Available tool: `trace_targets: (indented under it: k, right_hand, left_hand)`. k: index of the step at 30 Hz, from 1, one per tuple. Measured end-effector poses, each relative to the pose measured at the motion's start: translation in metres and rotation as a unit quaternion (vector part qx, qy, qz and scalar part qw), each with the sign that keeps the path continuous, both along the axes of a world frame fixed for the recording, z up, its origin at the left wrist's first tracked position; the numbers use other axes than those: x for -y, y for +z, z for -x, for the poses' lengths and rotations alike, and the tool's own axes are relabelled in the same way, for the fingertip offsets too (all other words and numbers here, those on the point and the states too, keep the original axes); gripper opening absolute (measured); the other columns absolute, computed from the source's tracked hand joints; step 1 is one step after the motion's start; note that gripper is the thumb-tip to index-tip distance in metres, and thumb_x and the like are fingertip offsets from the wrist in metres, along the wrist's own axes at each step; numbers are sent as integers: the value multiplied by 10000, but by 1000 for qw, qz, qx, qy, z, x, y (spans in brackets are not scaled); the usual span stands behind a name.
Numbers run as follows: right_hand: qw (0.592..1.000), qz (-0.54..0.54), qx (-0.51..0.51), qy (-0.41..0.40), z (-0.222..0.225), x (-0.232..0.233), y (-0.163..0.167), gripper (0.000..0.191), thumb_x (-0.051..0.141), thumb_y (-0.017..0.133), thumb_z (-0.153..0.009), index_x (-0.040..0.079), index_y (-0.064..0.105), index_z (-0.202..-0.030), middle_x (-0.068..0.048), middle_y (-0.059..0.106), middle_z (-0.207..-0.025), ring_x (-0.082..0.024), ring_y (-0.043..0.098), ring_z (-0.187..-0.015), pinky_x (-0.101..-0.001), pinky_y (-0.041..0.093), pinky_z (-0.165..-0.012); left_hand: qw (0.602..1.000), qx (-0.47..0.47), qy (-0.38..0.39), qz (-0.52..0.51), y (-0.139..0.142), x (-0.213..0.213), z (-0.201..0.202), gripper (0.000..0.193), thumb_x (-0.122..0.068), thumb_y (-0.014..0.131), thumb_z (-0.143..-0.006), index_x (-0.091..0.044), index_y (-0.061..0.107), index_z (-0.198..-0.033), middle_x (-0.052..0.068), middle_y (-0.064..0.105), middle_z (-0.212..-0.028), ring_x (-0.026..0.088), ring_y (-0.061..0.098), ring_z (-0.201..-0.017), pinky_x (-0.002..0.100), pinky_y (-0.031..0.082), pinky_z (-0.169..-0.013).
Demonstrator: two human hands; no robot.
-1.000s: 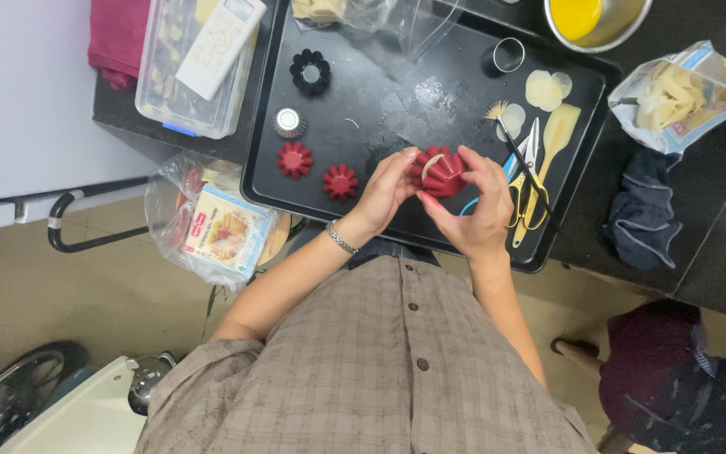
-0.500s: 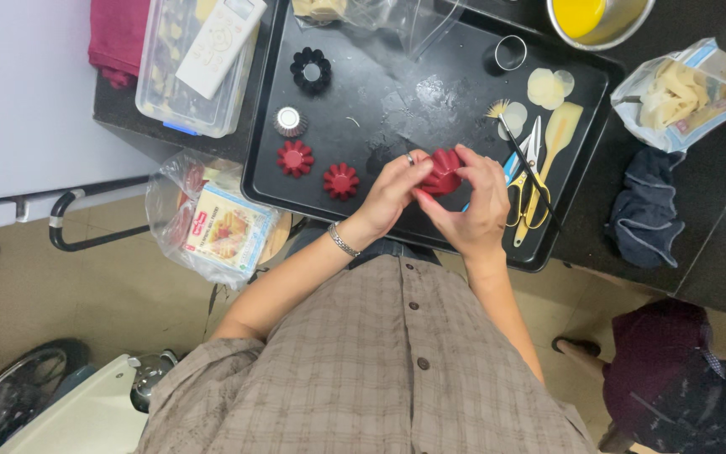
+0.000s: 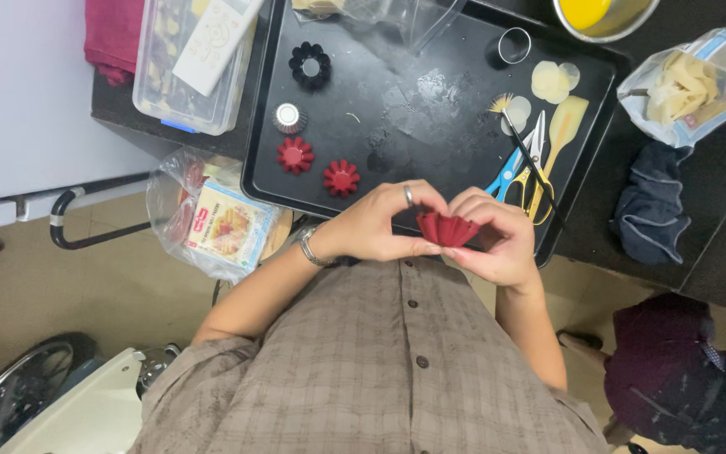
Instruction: The person takes round dough pieces from a bag and tray, brushes them, and presses each piece into a red flower-shaped silicone mold on a baking tray, shaping molded dough cups one at a time. They occasionally reposition dough pieces and molds on the tray while working.
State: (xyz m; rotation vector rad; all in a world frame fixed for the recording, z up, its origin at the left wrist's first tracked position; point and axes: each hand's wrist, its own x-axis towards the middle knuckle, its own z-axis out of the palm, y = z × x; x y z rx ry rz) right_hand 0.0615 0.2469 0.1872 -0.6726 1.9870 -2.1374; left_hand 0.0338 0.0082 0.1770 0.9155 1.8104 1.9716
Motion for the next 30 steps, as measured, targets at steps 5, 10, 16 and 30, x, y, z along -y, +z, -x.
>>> trace_targets:
  k: [5,10,16,30]
  right_hand:
    - [997,-62,-41,13,4,9,18,228,46,820,-752,-16,632,-864,-113,678,-876,-277,666,-898,-370,535,-854]
    - [999,-28,-2,25,10,28,2,198,53,813,-790,-5,648,-883,-102,675,-910,-242,659,-918,-375,536,-901]
    - [989,-140,47,-6,99,34,-62,416,58,755,-867,-12,613,-1253,-65,616,-1217,-185,615,-1165,-312,485,-1059]
    - [799,-510,-315,-51,312,129,-135,462,214,785,-829,46,656,-1240,-147,694,-930,-357,670,-896,-465,502,-777]
  left_hand:
    - [1000,-3,3,-9,8,4,-4,311,-136,857,-846,-48,629,-1037,80,675,-1034,206,691,-947,319,556,-868]
    - [996,81,33,-28,-28,16,-14,264,-122,839,-877,-20,654,-1035,81,683,-1021,179,679,-939,305,555,-882]
    - [951,267,153,7,-102,37,21,340,-166,779,-899,-15,637,-1169,92,714,-1096,155,687,-1011,300,550,-900]
    - [850,-68,307,422,-157,42,82,316,-219,701,-914,9,647,-1125,240,610,-1225,387,600,-1075,448,533,-862]
